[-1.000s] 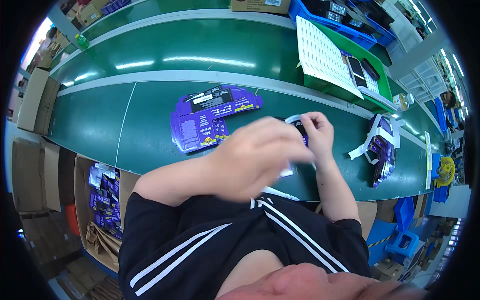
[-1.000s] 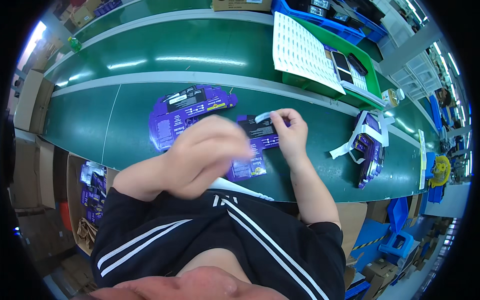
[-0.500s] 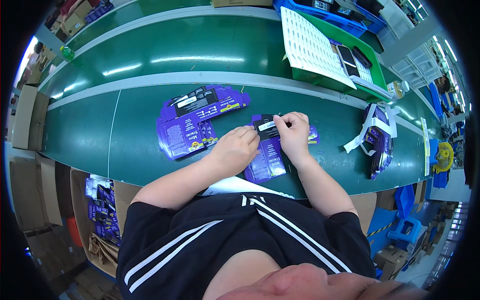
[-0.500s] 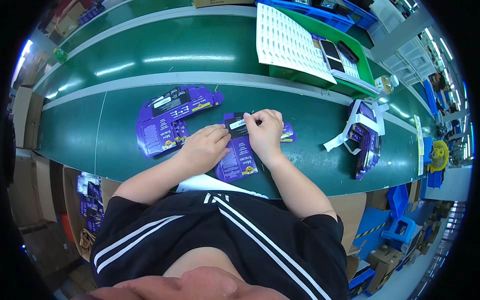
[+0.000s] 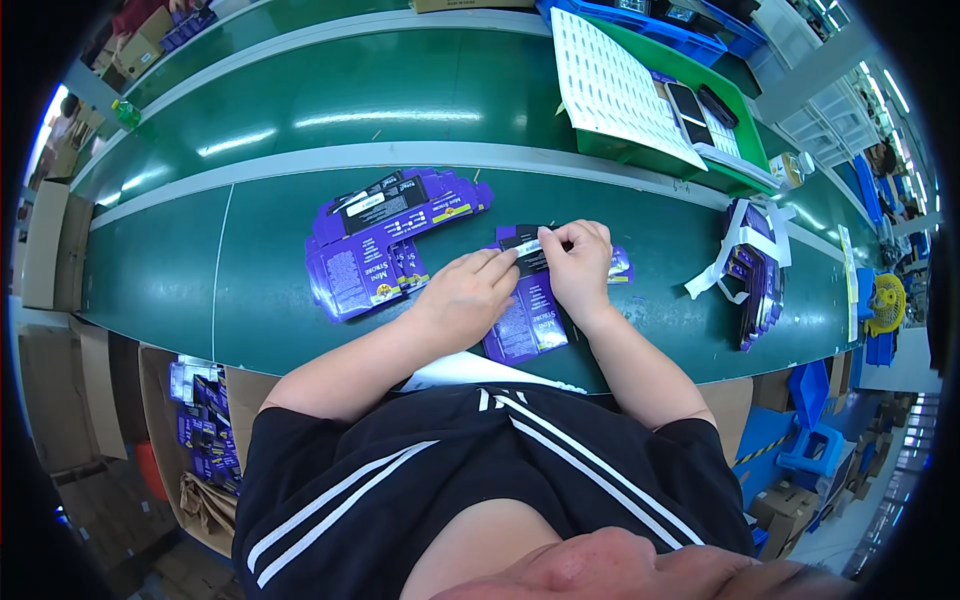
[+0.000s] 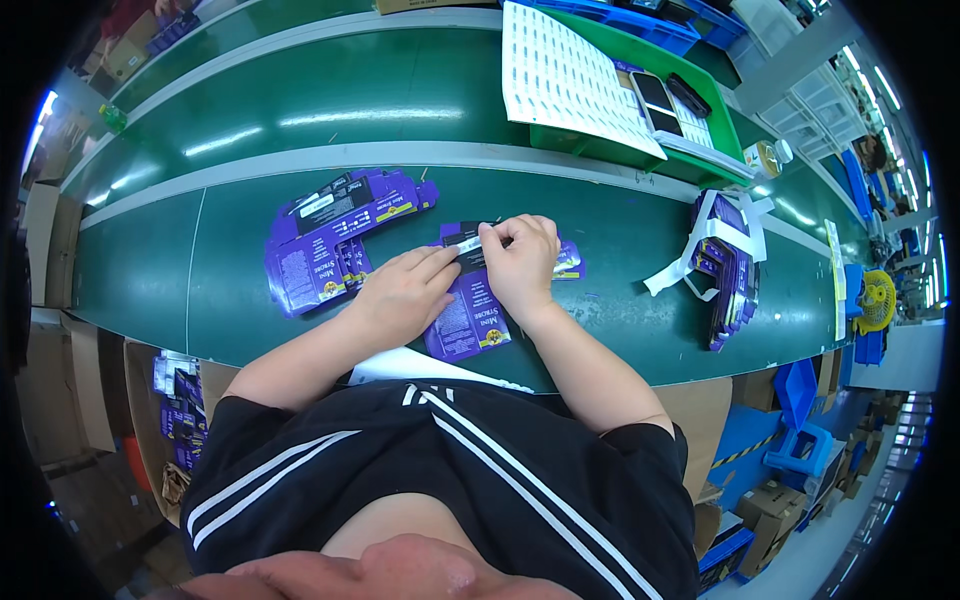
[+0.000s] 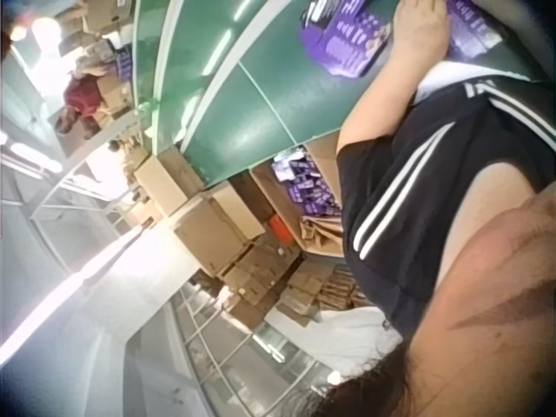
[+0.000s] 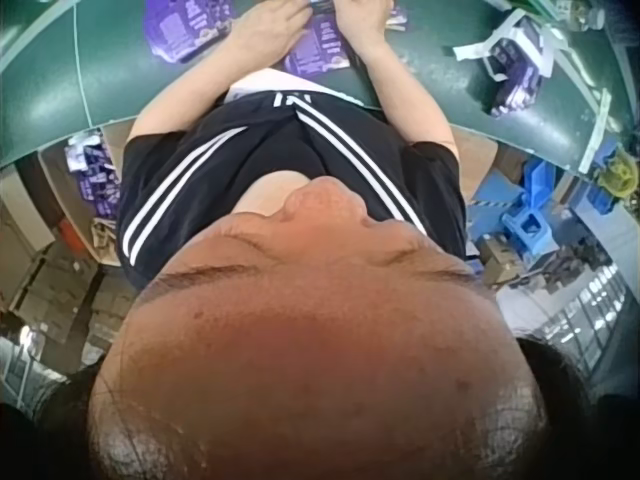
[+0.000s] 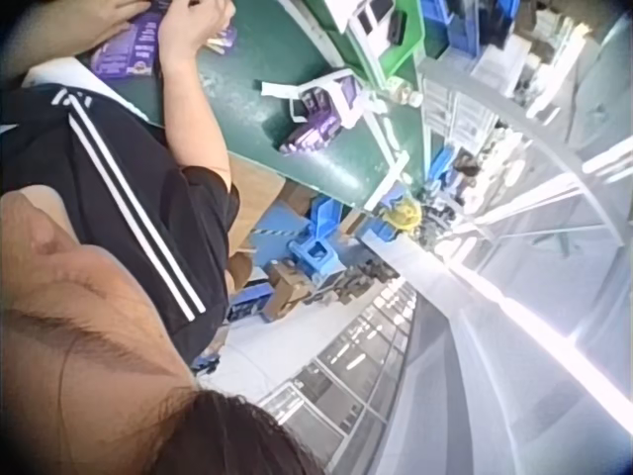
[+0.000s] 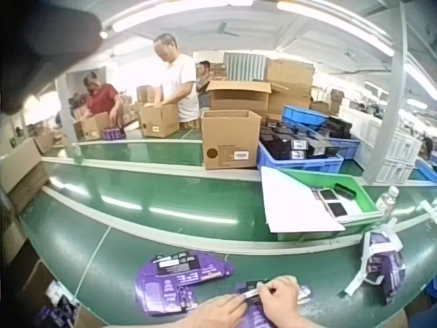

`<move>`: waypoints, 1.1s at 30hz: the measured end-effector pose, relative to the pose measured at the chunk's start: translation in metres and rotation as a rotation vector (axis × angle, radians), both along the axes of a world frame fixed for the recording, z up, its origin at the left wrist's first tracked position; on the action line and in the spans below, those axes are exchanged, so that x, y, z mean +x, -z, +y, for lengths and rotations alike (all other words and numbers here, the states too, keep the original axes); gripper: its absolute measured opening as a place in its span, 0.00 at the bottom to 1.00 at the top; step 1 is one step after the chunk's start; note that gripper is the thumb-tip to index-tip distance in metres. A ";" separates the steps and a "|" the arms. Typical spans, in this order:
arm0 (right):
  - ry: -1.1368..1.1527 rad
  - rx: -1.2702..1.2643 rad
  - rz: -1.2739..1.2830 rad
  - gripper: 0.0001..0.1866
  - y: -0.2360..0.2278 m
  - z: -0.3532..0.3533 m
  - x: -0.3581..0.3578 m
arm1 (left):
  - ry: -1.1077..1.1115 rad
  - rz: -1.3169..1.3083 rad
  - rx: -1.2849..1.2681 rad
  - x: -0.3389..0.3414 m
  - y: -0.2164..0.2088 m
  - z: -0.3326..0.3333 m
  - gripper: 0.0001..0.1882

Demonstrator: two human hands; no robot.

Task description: The person peels adhesive labels from a backing strip and applies them onto cardboard packaging boxes by hand, stacking the labeled boxes on the work table.

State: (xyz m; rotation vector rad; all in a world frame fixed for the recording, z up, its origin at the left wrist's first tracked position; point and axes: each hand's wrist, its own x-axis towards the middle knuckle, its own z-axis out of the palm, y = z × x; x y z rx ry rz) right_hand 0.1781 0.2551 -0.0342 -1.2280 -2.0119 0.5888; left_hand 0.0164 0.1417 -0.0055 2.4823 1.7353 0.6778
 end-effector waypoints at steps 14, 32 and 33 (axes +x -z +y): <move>-0.056 0.097 -0.141 0.08 0.000 0.004 0.004 | 0.049 0.042 -0.075 -0.004 -0.002 0.007 0.20; -0.363 -0.037 -0.211 0.16 -0.029 0.029 0.044 | 0.120 0.289 -0.128 0.017 -0.006 0.031 0.20; -0.451 -0.033 -0.240 0.19 -0.035 0.034 0.049 | 0.111 0.310 -0.132 0.017 -0.005 0.032 0.20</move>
